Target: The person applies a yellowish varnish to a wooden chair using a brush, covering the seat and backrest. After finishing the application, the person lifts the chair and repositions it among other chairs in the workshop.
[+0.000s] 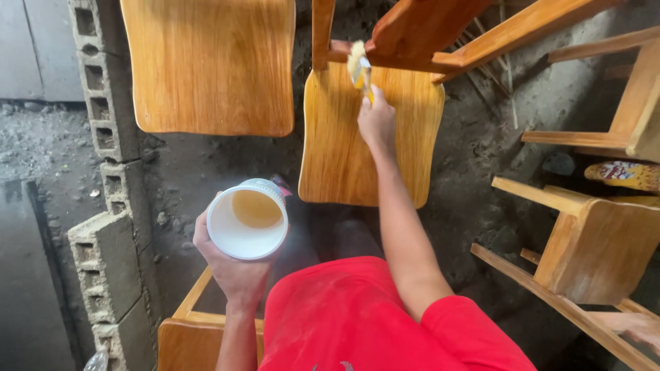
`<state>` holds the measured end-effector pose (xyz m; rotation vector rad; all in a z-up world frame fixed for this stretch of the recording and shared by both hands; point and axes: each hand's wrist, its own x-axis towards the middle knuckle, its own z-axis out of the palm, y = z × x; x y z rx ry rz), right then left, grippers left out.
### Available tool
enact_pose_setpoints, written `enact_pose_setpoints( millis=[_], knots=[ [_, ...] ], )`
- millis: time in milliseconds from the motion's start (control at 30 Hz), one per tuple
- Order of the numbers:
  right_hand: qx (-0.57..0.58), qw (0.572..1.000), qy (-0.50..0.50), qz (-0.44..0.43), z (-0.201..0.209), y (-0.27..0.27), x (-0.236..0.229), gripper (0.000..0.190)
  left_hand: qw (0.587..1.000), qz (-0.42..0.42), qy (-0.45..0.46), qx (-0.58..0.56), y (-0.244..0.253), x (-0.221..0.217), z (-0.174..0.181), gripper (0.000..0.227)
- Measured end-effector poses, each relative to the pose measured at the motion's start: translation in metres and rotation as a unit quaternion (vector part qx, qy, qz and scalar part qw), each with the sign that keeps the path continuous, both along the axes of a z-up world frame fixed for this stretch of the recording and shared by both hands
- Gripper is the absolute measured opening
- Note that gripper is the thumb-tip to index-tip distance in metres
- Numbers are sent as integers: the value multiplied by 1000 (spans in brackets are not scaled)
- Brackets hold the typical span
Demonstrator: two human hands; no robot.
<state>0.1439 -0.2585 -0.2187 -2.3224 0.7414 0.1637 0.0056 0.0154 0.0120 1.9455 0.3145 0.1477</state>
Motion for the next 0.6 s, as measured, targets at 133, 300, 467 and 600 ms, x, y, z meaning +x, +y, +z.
enact_pose_setpoints(
  millis=[133, 300, 467, 600],
  knots=[
    [2, 1000, -8, 4, 24, -22, -10, 35, 1000, 6, -21, -5, -3, 2, -4, 100],
    [155, 984, -90, -17, 59, -5, -9, 37, 999, -6, -32, -15, -8, 3, 0, 101],
    [153, 978, -137, -32, 57, 28, -9, 47, 998, -22, -17, -49, -10, 6, 11, 93],
    [227, 960, -133, -91, 47, 39, 17, 36, 996, -46, -14, -82, -8, 11, 14, 88]
  ],
)
